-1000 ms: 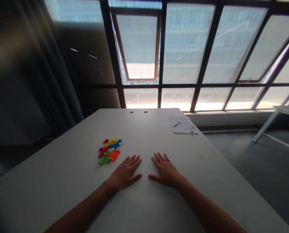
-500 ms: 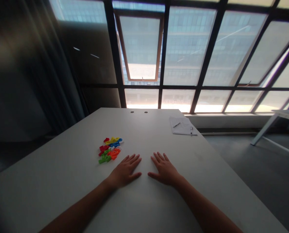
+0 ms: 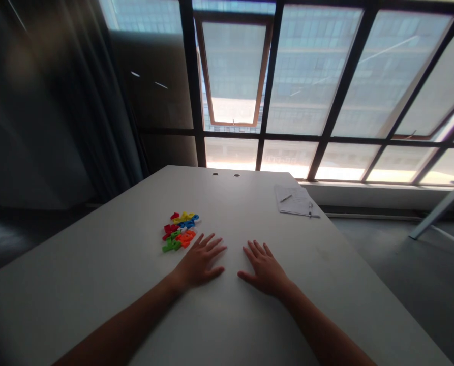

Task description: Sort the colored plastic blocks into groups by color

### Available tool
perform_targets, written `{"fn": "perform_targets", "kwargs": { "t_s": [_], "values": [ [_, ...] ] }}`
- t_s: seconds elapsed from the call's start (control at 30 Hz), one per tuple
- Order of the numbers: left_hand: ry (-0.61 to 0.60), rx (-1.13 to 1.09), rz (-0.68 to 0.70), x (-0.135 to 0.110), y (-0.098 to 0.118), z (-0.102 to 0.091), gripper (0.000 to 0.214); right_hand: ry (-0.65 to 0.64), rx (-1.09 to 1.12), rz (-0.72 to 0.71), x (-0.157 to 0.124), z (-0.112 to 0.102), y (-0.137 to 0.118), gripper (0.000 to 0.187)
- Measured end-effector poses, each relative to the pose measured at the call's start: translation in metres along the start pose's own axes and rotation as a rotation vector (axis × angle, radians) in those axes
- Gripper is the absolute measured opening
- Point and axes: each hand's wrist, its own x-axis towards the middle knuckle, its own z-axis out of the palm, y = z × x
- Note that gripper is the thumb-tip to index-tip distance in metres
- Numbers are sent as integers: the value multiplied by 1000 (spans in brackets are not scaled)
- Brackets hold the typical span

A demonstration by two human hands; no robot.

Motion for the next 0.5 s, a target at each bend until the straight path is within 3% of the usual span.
{"fn": "perform_targets", "kwargs": {
  "t_s": [0.07, 0.13, 0.23, 0.33, 0.5],
  "values": [
    [85, 76, -72, 4, -20, -13, 68, 2, 2, -2, 0, 0, 0, 96],
    [148, 118, -250, 11, -44, -28, 75, 3, 2, 1, 0, 0, 0, 96],
    [65, 102, -393, 23, -82, -45, 84, 3, 5, 1, 1, 0, 0, 95],
    [13, 61, -452, 36, -110, -53, 85, 9, 14, -2, 1, 1, 1, 95],
    [-66, 63, -520, 48, -129, -50, 79, 18, 33, -3, 1, 3, 2, 95]
  ]
}}
